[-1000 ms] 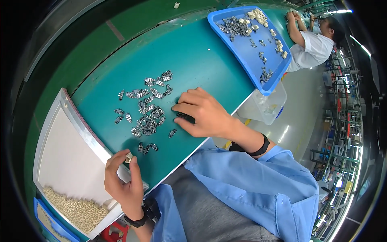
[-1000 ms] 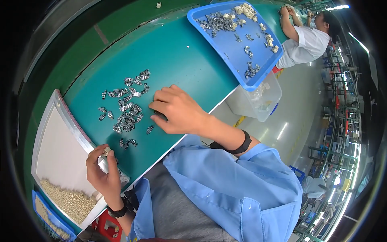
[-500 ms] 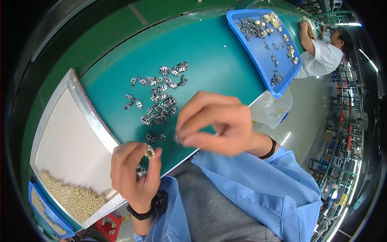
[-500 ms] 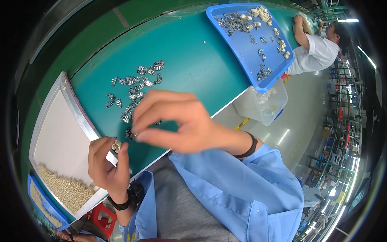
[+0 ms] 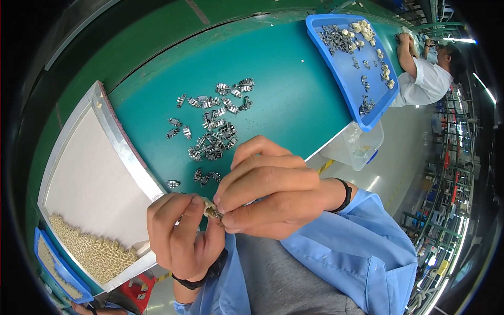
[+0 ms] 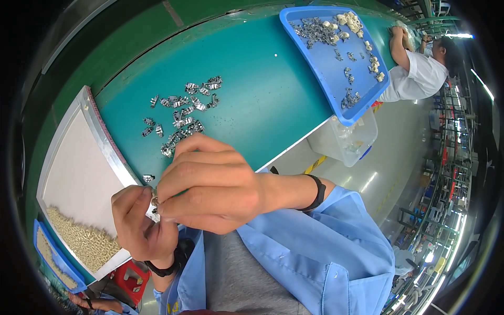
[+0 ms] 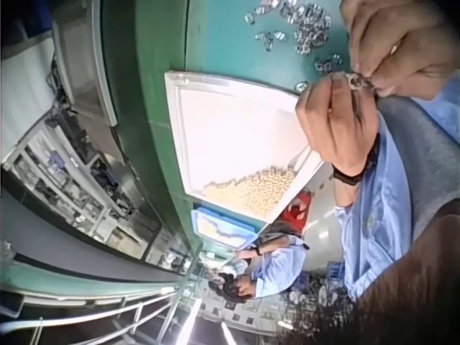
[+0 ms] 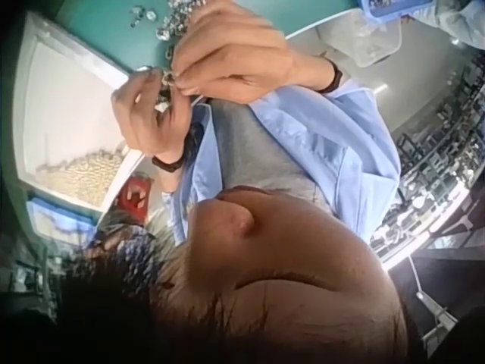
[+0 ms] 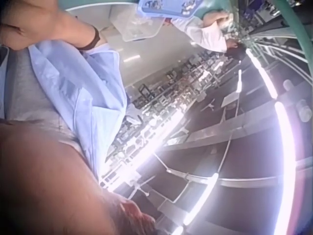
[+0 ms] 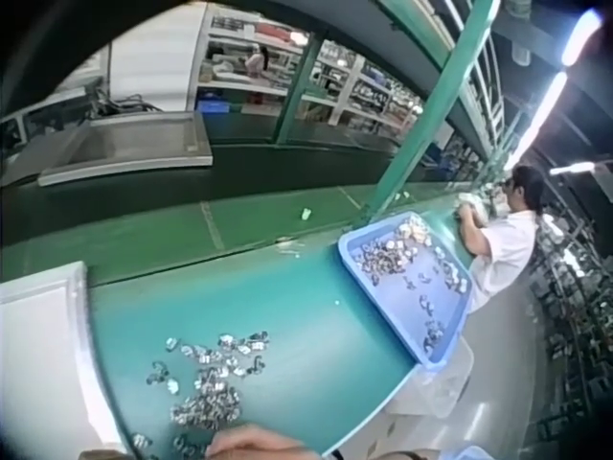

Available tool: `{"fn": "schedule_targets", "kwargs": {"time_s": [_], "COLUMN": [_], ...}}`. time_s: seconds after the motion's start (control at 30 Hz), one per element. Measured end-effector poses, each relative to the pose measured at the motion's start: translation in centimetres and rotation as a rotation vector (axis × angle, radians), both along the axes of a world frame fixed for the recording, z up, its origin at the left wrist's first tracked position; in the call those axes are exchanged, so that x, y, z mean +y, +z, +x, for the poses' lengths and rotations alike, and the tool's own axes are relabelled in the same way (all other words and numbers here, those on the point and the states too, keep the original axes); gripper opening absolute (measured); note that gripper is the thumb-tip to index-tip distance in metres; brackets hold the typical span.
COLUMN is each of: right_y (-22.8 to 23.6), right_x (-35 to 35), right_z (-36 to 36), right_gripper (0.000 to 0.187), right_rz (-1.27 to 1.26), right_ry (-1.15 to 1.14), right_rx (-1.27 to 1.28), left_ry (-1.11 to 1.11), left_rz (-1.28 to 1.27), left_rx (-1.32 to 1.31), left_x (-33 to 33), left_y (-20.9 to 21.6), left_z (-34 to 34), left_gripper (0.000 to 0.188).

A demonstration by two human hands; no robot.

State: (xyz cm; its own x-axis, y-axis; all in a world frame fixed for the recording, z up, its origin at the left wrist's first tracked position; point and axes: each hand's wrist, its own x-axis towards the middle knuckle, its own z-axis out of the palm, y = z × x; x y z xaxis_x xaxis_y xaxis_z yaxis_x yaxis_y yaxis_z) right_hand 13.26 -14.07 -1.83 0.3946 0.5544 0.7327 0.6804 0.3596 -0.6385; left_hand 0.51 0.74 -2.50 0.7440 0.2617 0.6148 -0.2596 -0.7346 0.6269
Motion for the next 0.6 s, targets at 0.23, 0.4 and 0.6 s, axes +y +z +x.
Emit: {"fn": "schedule_targets", "kwargs": {"time_s": [0.23, 0.4, 0.6], "right_y": [-0.02, -0.08, -0.21], "right_x": [-0.34, -0.61, -0.83], "right_z": [-0.30, -0.56, -0.88], "right_gripper": [0.030, 0.030, 0.021], "right_rz": [-0.015, -0.014, -0.003], "right_ry": [-0.039, -0.083, -0.113], "right_rx": [-0.042, -0.084, -0.122], "left_ry": [0.006, 0.008, 0.016], "left_rz": [0.024, 0.034, 0.037], "left_rx": [0.005, -0.001, -0.008], "left_x": [-0.37, -0.63, -0.98], "left_y": [0.17, 0.25, 0.40], "left_z": [0.03, -0.05, -0.08], "left_gripper": [0.038, 0.040, 0.040]}}
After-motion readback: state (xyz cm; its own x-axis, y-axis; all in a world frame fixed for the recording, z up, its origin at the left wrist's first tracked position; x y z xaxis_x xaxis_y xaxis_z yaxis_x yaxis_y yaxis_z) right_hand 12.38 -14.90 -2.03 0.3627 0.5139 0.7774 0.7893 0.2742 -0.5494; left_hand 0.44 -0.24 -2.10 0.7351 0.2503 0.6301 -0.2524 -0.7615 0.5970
